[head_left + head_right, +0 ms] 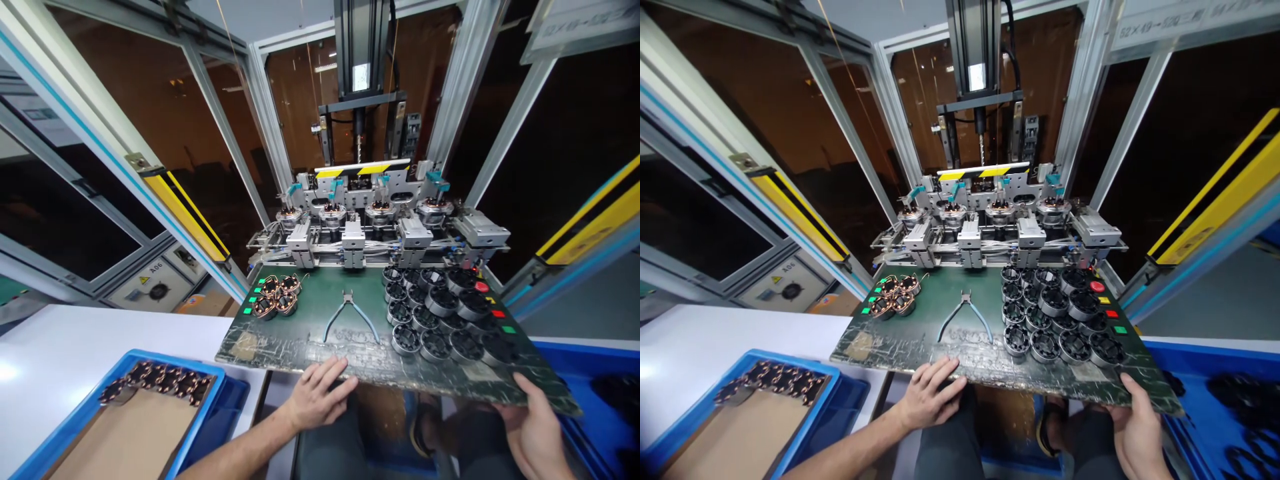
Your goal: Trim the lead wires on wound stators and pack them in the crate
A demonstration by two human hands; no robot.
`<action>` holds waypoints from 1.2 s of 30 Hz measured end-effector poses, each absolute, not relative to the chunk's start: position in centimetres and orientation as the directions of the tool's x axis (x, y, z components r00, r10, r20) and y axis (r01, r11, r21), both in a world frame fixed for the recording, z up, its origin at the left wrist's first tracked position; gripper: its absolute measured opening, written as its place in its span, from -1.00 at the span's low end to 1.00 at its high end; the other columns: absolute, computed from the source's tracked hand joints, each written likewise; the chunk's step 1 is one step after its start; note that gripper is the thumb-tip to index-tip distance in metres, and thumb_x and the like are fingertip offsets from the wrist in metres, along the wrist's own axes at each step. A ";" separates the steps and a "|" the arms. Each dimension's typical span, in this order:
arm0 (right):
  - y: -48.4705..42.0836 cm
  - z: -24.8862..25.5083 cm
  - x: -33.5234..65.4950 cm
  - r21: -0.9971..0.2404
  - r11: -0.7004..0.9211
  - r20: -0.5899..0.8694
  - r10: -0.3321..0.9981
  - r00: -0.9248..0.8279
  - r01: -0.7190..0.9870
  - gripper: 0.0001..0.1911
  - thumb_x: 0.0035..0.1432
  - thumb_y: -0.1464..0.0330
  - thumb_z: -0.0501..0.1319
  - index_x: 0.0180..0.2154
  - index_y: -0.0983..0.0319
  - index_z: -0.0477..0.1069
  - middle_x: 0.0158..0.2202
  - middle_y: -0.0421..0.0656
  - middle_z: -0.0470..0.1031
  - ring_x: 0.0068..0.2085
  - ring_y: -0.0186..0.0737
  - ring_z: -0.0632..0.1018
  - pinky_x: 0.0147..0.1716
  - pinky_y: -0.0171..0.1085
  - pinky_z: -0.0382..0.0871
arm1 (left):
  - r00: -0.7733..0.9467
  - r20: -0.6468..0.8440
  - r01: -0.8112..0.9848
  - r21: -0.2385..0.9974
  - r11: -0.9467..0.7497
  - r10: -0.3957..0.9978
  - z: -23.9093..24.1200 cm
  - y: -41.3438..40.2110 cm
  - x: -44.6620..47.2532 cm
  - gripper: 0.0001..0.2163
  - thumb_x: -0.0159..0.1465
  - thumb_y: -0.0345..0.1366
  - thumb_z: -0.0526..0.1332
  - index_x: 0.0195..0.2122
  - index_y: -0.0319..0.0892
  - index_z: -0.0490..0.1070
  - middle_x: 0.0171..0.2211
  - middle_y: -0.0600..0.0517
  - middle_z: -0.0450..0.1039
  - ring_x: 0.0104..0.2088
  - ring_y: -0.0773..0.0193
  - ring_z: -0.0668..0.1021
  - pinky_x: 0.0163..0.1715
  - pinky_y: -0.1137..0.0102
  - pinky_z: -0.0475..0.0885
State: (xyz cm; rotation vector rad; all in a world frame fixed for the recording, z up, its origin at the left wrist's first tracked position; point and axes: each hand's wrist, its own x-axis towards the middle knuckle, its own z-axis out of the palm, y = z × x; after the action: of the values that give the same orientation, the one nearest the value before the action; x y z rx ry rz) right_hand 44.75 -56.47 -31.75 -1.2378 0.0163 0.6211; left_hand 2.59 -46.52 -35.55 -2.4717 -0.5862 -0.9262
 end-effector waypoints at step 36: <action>-56.7 -31.8 44.7 -0.874 0.189 -0.337 0.428 0.839 -0.448 -0.42 -0.18 0.15 0.63 -0.07 0.14 0.68 -0.11 -0.25 0.76 -0.15 -0.09 0.69 -0.08 -0.12 0.72 | 0.670 0.707 0.492 -0.197 -0.848 0.224 -35.2 -46.4 2.8 -0.56 0.36 -0.12 0.49 0.27 0.10 0.70 0.45 -0.03 0.57 0.50 0.10 0.47 0.49 0.23 0.23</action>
State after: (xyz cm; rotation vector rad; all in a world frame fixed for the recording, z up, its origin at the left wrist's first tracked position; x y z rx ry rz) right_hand 44.75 -56.73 -31.81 -1.2361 0.0186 0.6158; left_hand 2.81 -46.39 -35.18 -2.5134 -0.5633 -0.9928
